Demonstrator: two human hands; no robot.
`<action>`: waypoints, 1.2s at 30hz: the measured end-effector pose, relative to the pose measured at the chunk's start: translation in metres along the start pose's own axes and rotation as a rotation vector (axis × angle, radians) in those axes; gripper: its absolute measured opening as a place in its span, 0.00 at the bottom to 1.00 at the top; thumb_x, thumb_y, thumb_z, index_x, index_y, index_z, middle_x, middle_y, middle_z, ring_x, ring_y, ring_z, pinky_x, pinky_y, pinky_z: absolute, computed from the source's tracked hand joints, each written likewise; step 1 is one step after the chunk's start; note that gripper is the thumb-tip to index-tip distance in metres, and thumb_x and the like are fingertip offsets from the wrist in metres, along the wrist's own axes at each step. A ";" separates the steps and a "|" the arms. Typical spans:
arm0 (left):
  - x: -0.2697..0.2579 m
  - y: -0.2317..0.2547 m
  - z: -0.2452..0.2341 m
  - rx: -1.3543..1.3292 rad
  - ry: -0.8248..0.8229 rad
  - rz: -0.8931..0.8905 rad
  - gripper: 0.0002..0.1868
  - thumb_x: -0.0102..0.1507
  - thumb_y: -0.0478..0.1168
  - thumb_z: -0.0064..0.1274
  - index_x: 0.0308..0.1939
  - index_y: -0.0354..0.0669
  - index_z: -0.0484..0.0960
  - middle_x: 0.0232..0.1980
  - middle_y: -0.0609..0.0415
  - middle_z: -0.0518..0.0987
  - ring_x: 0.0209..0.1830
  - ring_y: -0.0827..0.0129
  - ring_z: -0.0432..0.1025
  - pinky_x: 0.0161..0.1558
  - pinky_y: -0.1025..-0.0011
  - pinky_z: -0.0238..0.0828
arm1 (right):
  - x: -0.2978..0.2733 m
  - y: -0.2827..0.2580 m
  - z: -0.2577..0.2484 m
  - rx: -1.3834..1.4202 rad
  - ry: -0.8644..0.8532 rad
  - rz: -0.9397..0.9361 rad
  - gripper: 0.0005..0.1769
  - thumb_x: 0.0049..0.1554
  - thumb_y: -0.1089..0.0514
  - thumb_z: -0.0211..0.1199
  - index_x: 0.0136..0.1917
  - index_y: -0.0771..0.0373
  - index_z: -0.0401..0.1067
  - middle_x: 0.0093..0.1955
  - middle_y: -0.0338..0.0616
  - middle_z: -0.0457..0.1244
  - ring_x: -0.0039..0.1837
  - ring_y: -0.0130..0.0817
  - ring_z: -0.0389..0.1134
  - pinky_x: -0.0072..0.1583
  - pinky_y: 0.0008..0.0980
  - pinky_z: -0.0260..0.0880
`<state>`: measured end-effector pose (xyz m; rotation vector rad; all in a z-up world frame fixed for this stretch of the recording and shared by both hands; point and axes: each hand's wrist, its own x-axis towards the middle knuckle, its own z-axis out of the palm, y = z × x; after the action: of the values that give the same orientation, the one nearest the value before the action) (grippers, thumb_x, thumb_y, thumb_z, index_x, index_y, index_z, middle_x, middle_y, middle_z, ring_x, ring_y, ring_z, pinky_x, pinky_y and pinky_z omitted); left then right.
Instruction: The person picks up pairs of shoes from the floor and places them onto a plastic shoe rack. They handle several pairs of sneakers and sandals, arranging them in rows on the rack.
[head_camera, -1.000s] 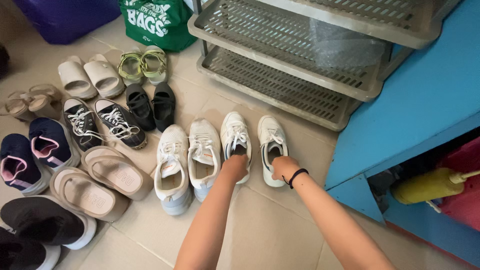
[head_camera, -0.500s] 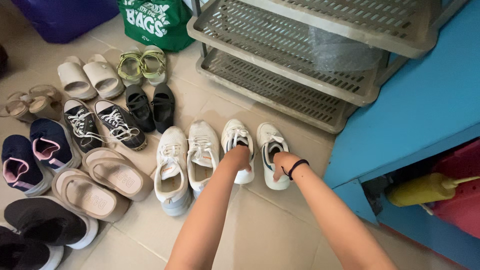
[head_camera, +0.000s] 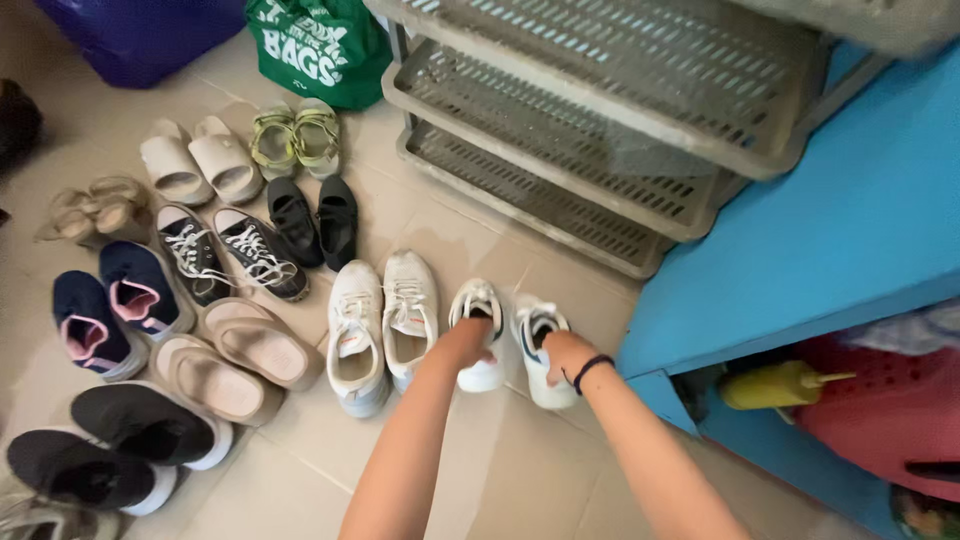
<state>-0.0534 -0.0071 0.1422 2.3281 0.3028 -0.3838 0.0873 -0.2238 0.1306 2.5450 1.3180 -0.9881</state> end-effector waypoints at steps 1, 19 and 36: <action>-0.015 0.010 -0.004 -0.026 -0.005 -0.019 0.36 0.48 0.40 0.73 0.59 0.39 0.77 0.58 0.38 0.78 0.61 0.45 0.73 0.59 0.55 0.70 | -0.012 -0.003 0.004 0.009 -0.016 -0.014 0.29 0.32 0.51 0.82 0.46 0.66 0.79 0.50 0.60 0.70 0.55 0.54 0.73 0.59 0.43 0.73; -0.192 0.163 -0.167 -0.018 -0.038 -0.098 0.35 0.44 0.45 0.74 0.53 0.39 0.81 0.56 0.40 0.81 0.58 0.49 0.75 0.58 0.58 0.73 | -0.223 -0.100 -0.159 0.044 -0.091 0.045 0.32 0.36 0.45 0.79 0.51 0.63 0.79 0.54 0.59 0.69 0.58 0.53 0.72 0.61 0.42 0.73; -0.355 0.286 -0.352 0.041 0.000 -0.172 0.31 0.47 0.53 0.71 0.49 0.41 0.84 0.51 0.40 0.82 0.55 0.51 0.77 0.56 0.58 0.75 | -0.395 -0.255 -0.374 0.158 0.106 -0.011 0.29 0.40 0.41 0.77 0.48 0.63 0.80 0.48 0.58 0.71 0.53 0.54 0.73 0.56 0.46 0.73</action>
<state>-0.2248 0.0085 0.6922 2.3491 0.5013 -0.4777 -0.0837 -0.1998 0.7057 2.7448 1.3319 -1.0100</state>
